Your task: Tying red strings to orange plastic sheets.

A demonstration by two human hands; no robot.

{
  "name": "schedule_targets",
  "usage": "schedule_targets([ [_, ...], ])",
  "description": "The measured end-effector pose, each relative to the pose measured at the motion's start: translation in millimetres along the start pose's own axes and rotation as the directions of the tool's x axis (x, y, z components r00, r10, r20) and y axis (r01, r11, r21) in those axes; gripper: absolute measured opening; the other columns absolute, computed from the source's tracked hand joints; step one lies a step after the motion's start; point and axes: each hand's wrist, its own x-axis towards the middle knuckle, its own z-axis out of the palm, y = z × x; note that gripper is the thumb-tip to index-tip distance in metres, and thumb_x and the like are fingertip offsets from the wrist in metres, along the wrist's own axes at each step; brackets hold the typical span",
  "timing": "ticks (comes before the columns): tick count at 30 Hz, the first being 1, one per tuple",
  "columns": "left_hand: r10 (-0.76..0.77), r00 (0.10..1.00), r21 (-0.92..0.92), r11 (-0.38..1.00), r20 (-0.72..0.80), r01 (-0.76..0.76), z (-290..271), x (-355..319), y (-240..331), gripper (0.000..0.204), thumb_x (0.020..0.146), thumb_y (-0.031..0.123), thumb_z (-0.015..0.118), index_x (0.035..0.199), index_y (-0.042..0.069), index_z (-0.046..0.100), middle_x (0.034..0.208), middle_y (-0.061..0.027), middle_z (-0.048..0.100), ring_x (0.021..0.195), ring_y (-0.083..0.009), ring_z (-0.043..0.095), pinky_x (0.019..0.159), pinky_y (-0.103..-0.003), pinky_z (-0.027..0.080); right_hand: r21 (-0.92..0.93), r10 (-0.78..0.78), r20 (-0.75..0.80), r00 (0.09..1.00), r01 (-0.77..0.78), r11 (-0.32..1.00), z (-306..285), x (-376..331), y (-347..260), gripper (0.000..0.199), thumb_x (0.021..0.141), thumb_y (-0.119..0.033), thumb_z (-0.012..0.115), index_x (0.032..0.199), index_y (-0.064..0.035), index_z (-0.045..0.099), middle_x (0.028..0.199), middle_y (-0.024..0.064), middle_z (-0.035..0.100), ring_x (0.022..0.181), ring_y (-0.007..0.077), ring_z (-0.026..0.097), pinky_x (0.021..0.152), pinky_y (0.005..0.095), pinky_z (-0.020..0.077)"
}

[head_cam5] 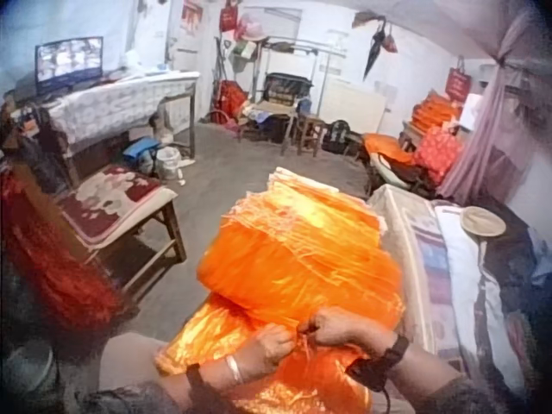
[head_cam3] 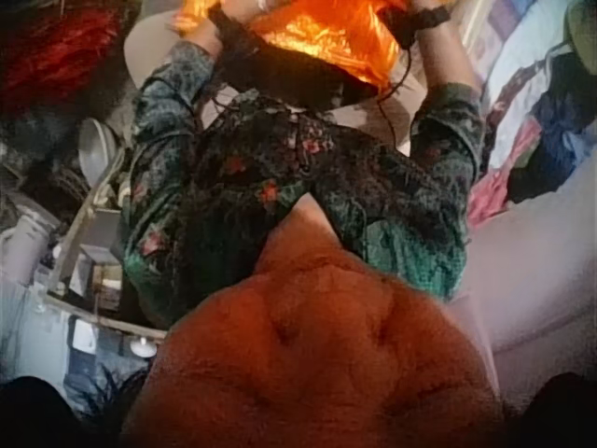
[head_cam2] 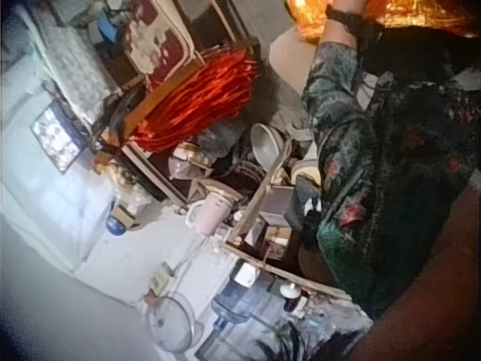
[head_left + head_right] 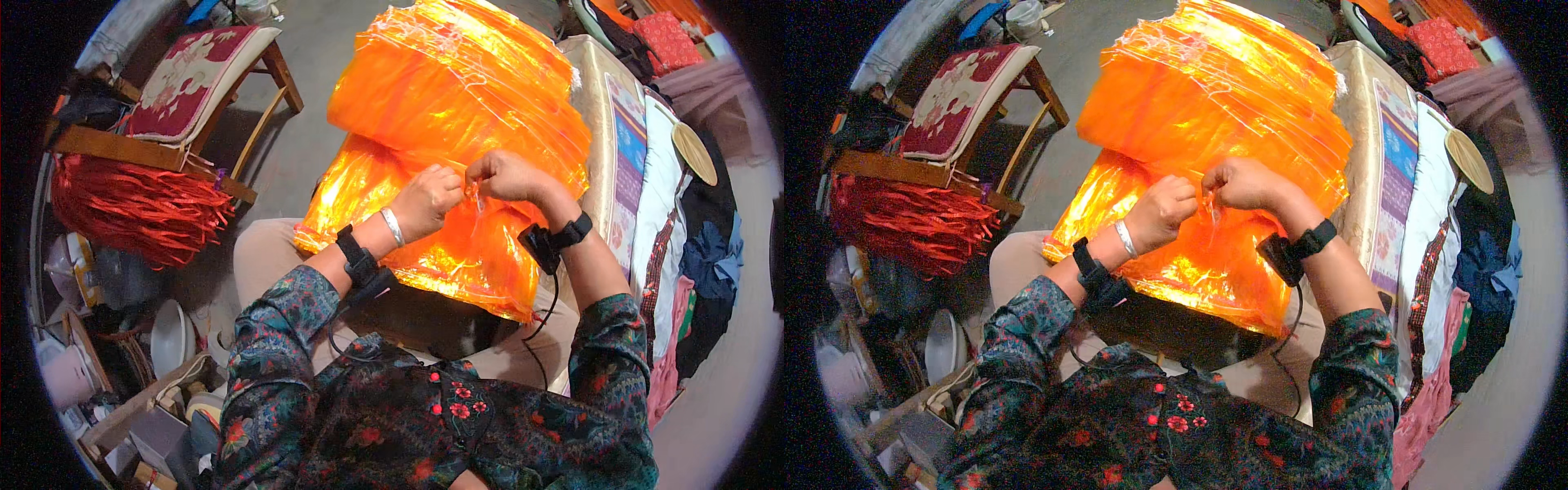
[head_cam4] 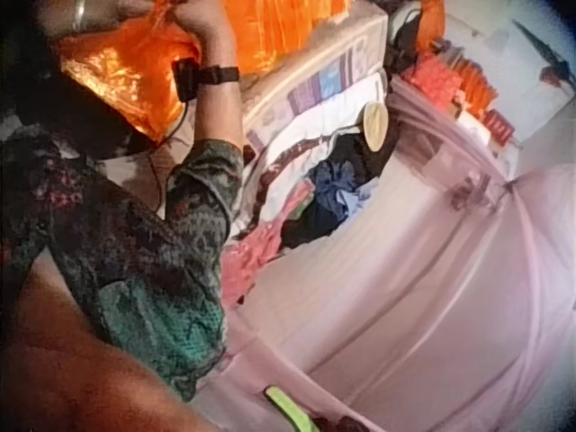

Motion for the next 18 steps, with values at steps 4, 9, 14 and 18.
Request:
schedule_targets([
  [4, -0.276, 0.960, -0.089, 0.958, -0.046, 0.271, 7.0, -18.1, -4.8, 0.010, 0.058, -0.001, 0.053, 0.058, 0.002, 0.043, 0.065, -0.0125, 0.046, 0.067, -0.0309, 0.048, 0.057, -0.038, 0.039, -0.011, 0.017, -0.117, 0.993, -0.018, 1.000, -12.9, -2.9, 11.1, 0.024, 0.061, 0.001, 0.047, 0.080, -0.0008, 0.061, 0.063, 0.0039, 0.056, 0.058, 0.0106, 0.049, 0.052, 0.0260, 0.0387],
  [9, -0.388, 0.913, -0.235, 0.906, -0.124, 0.353, 18.6, -35.4, 5.5, 0.013, 0.059, -0.005, 0.052, 0.057, 0.000, 0.040, 0.062, -0.0153, 0.044, 0.065, -0.0332, 0.047, 0.055, -0.039, 0.039, -0.004, 0.166, 0.021, 0.986, -0.166, 0.986, -26.5, 2.8, 8.9, 0.034, 0.060, 0.000, 0.047, 0.091, -0.0024, 0.061, 0.061, 0.0018, 0.054, 0.052, 0.0120, 0.047, 0.046, 0.0265, 0.0381],
  [14, -0.419, 0.888, -0.242, 0.896, -0.188, 0.372, 19.7, -35.8, 2.2, 0.012, 0.058, -0.006, 0.052, 0.058, 0.000, 0.041, 0.063, -0.0157, 0.044, 0.065, -0.0332, 0.047, 0.055, -0.039, 0.039, -0.202, 0.036, 0.055, 0.998, -0.025, 0.979, -28.1, 8.4, 10.8, 0.022, 0.060, -0.005, 0.051, 0.080, -0.0035, 0.061, 0.055, 0.0069, 0.053, 0.049, 0.0150, 0.048, 0.041, 0.0305, 0.0365],
  [18, -0.347, 0.935, -0.190, 0.925, -0.072, 0.329, 4.5, -22.7, -3.3, 0.010, 0.057, -0.005, 0.051, 0.060, 0.000, 0.044, 0.066, -0.0145, 0.047, 0.065, -0.0323, 0.049, 0.056, -0.037, 0.040, -0.212, 0.199, 0.083, 0.976, -0.178, 0.961, -13.5, 14.1, -3.1, 0.025, 0.059, -0.001, 0.047, 0.081, 0.0012, 0.058, 0.054, 0.0035, 0.049, 0.052, 0.0125, 0.046, 0.048, 0.0278, 0.0372],
])
